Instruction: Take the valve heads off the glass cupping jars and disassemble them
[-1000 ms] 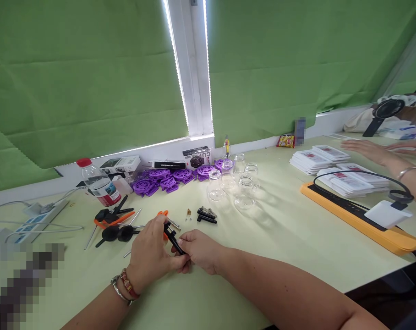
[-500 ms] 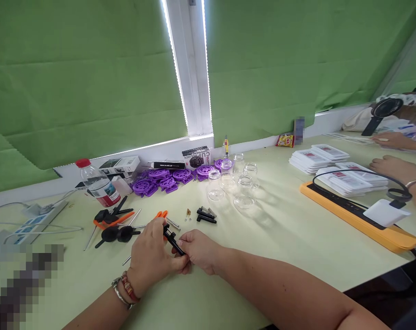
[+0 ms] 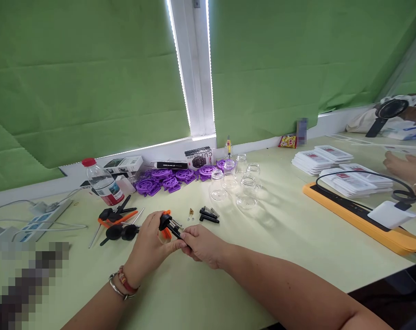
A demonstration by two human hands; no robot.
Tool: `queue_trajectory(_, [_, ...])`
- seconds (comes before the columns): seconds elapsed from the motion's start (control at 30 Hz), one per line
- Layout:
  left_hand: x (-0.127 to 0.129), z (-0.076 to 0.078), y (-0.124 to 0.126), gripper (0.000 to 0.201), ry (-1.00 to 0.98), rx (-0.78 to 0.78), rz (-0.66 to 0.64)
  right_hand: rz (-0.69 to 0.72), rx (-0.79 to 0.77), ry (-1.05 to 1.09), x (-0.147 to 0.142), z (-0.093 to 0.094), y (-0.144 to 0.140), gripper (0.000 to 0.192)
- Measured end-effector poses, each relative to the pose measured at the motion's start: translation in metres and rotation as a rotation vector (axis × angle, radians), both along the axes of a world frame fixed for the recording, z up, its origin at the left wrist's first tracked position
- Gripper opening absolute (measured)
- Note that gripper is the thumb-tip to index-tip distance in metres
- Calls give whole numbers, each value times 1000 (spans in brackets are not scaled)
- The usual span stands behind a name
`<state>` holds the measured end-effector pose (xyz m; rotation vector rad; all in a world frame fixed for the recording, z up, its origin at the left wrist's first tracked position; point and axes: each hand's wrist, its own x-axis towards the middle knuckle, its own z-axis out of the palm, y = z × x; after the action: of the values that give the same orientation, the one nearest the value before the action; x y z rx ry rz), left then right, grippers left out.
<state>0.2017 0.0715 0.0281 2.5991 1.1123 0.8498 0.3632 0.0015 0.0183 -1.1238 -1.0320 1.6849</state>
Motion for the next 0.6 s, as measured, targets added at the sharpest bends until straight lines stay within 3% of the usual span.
queue_trajectory(0.17, [4, -1, -1, 45, 44, -1, 31, 27, -33, -3, 1, -2, -1, 31])
queue_trajectory(0.33, [6, -11, -3, 47, 81, -29, 146, -19, -1, -115, -2, -11, 0, 28])
queue_trajectory(0.5, [6, -13, -6, 54, 59, -33, 182, -62, 178, -365, -3, -20, 1, 26])
queue_trajectory(0.6, [8, -12, -7, 51, 20, -79, 196, -33, 104, -270, -2, -18, 3, 28])
